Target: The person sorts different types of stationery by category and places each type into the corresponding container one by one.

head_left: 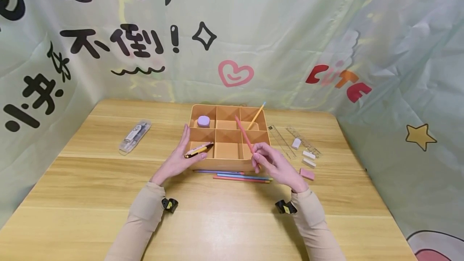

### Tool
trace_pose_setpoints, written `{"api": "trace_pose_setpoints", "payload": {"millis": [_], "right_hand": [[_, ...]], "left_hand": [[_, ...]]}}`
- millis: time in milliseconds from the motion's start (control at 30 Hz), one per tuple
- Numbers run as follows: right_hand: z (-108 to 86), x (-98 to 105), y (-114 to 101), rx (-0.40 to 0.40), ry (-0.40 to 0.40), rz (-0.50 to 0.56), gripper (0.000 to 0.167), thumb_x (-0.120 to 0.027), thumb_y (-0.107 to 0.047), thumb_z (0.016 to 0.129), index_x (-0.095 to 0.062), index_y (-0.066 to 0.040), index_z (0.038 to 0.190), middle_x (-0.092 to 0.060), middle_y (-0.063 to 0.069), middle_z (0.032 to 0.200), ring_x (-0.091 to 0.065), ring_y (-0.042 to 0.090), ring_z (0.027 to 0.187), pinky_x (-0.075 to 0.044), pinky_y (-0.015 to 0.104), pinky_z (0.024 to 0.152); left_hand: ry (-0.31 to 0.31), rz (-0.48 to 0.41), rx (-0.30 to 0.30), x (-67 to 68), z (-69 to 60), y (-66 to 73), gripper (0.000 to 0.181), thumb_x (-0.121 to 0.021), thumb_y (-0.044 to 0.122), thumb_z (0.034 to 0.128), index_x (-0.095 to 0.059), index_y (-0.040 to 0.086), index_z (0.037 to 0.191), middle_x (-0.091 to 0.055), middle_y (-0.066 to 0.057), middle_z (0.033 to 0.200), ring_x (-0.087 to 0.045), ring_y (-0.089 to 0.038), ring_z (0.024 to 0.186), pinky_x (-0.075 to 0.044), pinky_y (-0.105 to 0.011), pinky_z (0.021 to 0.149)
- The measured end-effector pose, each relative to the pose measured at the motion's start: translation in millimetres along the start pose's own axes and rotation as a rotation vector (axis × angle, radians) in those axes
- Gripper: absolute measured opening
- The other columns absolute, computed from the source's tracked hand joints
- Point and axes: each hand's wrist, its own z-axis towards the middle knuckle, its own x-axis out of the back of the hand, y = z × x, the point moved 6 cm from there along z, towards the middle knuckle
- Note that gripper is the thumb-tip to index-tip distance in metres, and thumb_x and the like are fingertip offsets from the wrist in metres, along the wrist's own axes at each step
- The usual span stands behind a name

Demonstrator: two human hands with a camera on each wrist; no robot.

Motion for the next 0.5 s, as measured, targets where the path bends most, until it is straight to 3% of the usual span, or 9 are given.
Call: {"api": "trace_pose_setpoints", "payload": {"millis": [200,400,500], "right_hand": [[0.2,9,0,0.054,0.162,0.040,0.012,-0.045,0.001,0.104,-0.056,0.003,0.110,-0.054,0.016,0.073,-0.050,0.022,0.054,-0.046,0.029,0.045],[-2.0,24,2,0.139,0.345,0.181,0.024,-0.047,0.005,0.102,-0.065,-0.008,0.112,-0.053,0.006,0.068,-0.046,0.018,0.053,-0.043,0.022,0.046],[-4.5,33,4,0.153,0.454,0.240,0.023,-0.050,0.004,0.101,-0.069,-0.006,0.111,-0.059,0.000,0.069,-0.052,0.015,0.055,-0.048,0.022,0.048]], "left_hand": [[-0.001,-0.007,0.007,0.1,-0.5,-1.0,0.113,-0.069,0.048,0.0923,0.017,0.020,0.160,0.028,0.010,0.165,0.011,-0.037,0.157,-0.002,-0.069,0.122],[-0.002,-0.006,0.002,0.0,-0.8,0.1,0.112,-0.069,0.048,0.0926,0.017,0.020,0.160,0.028,0.011,0.165,0.011,-0.037,0.157,-0.001,-0.069,0.122],[-0.003,-0.005,0.000,-0.2,-0.7,0.4,0.112,-0.068,0.048,0.0928,0.017,0.020,0.160,0.028,0.011,0.165,0.012,-0.036,0.157,-0.001,-0.069,0.122]]}}
